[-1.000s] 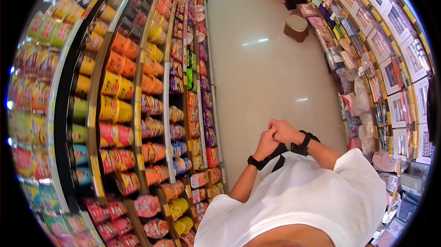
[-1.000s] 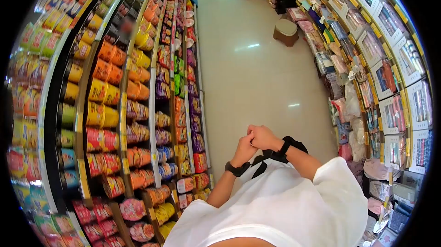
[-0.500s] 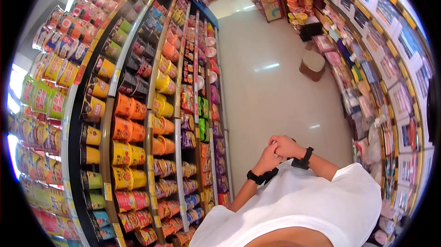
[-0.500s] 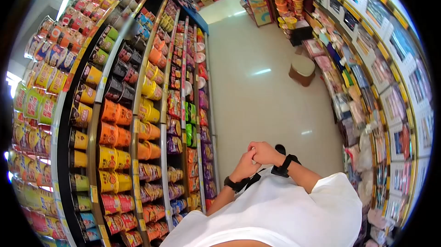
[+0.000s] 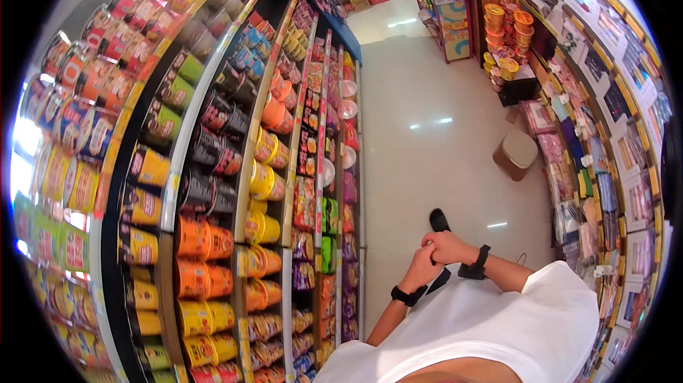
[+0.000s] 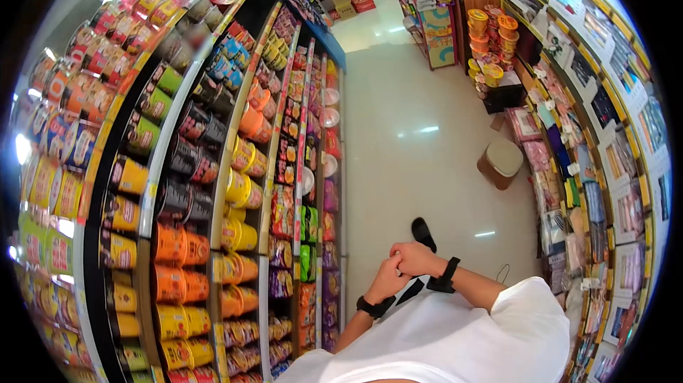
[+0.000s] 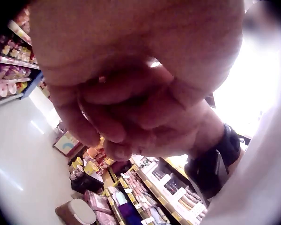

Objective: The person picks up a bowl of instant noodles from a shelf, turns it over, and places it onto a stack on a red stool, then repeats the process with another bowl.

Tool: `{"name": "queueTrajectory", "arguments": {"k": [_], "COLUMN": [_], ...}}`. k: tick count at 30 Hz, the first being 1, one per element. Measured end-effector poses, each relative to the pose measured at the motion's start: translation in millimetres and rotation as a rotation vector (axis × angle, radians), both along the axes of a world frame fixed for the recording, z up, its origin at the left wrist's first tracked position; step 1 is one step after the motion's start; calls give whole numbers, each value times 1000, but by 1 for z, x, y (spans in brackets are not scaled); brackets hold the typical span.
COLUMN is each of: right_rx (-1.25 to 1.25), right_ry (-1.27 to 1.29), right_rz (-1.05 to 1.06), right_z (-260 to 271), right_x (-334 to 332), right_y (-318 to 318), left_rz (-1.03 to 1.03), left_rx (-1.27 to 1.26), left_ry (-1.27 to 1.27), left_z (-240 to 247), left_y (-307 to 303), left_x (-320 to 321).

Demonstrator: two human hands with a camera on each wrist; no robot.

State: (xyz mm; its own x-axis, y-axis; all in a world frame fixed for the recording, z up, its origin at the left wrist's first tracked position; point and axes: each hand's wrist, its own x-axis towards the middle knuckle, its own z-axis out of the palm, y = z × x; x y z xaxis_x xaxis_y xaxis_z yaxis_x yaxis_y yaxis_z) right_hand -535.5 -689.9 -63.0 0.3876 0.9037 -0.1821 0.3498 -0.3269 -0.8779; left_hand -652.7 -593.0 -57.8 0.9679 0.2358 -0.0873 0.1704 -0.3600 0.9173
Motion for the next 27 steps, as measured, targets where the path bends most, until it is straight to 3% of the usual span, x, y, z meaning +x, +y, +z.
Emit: {"name": "queueTrajectory", "arguments": {"k": [6, 9, 12, 14, 18, 22, 24, 27], "right_rx": [-1, -45, 78, 111, 138, 30, 205, 182], "right_ry": [-139, -74, -76, 14, 70, 100, 87, 121], "right_rz": [-95, -100, -210, -283, -310, -285, -276, -239], "right_z": [19, 39, 43, 55, 26, 16, 12, 22], "right_x": [122, 181, 223, 245, 292, 358, 393, 451], "right_y": [72, 107, 130, 146, 188, 237, 264, 312], "left_rz": [-117, -221, -295, -296, -288, -187, -127, -114], "left_rx": [-64, 86, 151, 141, 172, 169, 189, 241], "left_ry": [-138, -156, -258, -286, -242, -258, -263, -229], "left_z": [13, 32, 38, 40, 27, 14, 17, 35], "left_y": [88, 134, 164, 179, 216, 256, 280, 326], "left_x": [135, 200, 254, 279, 325, 385, 420, 474]}}
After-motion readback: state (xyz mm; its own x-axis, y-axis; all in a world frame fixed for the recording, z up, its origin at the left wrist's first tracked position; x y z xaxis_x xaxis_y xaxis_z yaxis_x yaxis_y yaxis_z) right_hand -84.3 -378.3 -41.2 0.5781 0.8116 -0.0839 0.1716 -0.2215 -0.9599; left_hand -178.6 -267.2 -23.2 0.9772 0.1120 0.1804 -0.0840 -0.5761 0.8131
